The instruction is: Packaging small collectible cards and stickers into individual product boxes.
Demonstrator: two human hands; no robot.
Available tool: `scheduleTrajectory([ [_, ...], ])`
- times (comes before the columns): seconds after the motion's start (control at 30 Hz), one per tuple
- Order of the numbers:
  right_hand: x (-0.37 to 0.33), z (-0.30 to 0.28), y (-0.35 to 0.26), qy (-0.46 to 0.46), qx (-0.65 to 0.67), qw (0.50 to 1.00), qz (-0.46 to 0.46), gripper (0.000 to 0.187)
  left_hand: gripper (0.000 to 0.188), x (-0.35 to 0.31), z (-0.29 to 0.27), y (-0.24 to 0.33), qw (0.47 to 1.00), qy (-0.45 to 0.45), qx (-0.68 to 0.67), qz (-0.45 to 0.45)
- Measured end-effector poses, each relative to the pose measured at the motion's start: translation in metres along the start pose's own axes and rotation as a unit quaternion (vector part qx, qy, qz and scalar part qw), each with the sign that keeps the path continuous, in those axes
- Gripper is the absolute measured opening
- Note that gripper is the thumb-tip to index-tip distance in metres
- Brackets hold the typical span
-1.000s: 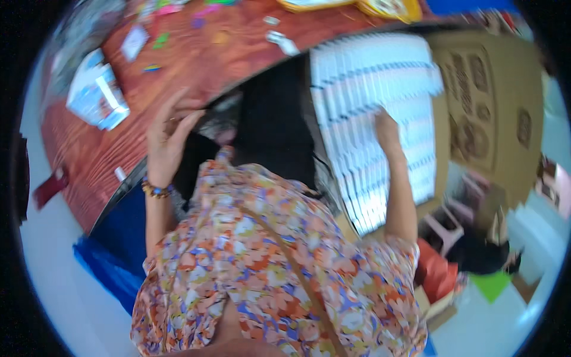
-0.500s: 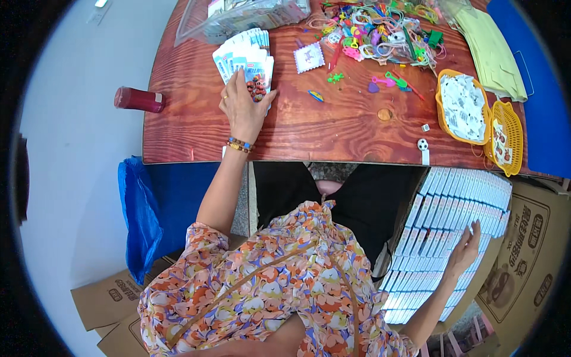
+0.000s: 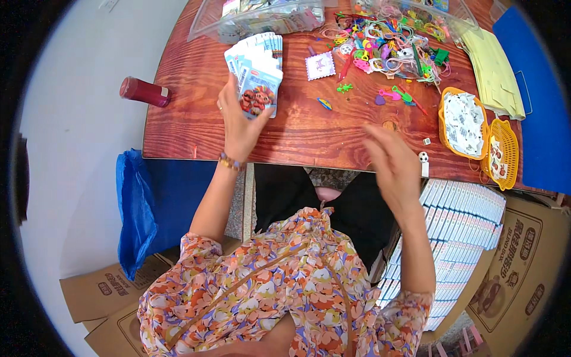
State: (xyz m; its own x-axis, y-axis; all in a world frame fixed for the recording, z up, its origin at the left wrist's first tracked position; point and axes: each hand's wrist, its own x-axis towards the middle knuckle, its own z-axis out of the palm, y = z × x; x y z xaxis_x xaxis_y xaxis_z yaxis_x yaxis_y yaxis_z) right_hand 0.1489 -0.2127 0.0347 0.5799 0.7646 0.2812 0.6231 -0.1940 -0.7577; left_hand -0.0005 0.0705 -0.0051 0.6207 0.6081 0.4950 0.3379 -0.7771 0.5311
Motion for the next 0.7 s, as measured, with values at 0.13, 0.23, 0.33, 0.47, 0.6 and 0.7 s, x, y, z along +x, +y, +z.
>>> scheduleTrajectory([
  [0.13, 0.052, 0.041, -0.017, -0.019, 0.361, 0.921, 0.149, 0.034, 0.099, -0.031, -0.013, 0.046, 0.982, -0.113, -0.044, 0.142],
  [0.23, 0.067, 0.047, 0.007, -0.118, 0.379, 0.908, 0.133, 0.034, 0.101, -0.046, -0.007, 0.067, 0.970, -0.157, -0.092, 0.160],
  [0.33, 0.057, 0.045, 0.004, -0.114, 0.338, 0.924, 0.140, 0.034, 0.105, -0.055, 0.002, 0.081, 0.981, -0.172, -0.044, 0.071],
  [0.47, 0.046, 0.044, 0.014, -0.052, 0.296, 0.946, 0.124, 0.034, 0.103, -0.055, 0.018, 0.087, 0.980, -0.170, -0.088, 0.056],
  [0.6, 0.037, 0.037, 0.009, 0.015, 0.350, 0.920, 0.176, 0.035, 0.086, -0.053, 0.017, 0.091, 0.979, -0.151, -0.134, 0.038],
  [0.7, 0.011, 0.046, 0.008, 0.133, 0.305, 0.932, 0.145, 0.034, 0.082, -0.051, 0.019, 0.094, 0.979, -0.145, -0.144, 0.005],
])
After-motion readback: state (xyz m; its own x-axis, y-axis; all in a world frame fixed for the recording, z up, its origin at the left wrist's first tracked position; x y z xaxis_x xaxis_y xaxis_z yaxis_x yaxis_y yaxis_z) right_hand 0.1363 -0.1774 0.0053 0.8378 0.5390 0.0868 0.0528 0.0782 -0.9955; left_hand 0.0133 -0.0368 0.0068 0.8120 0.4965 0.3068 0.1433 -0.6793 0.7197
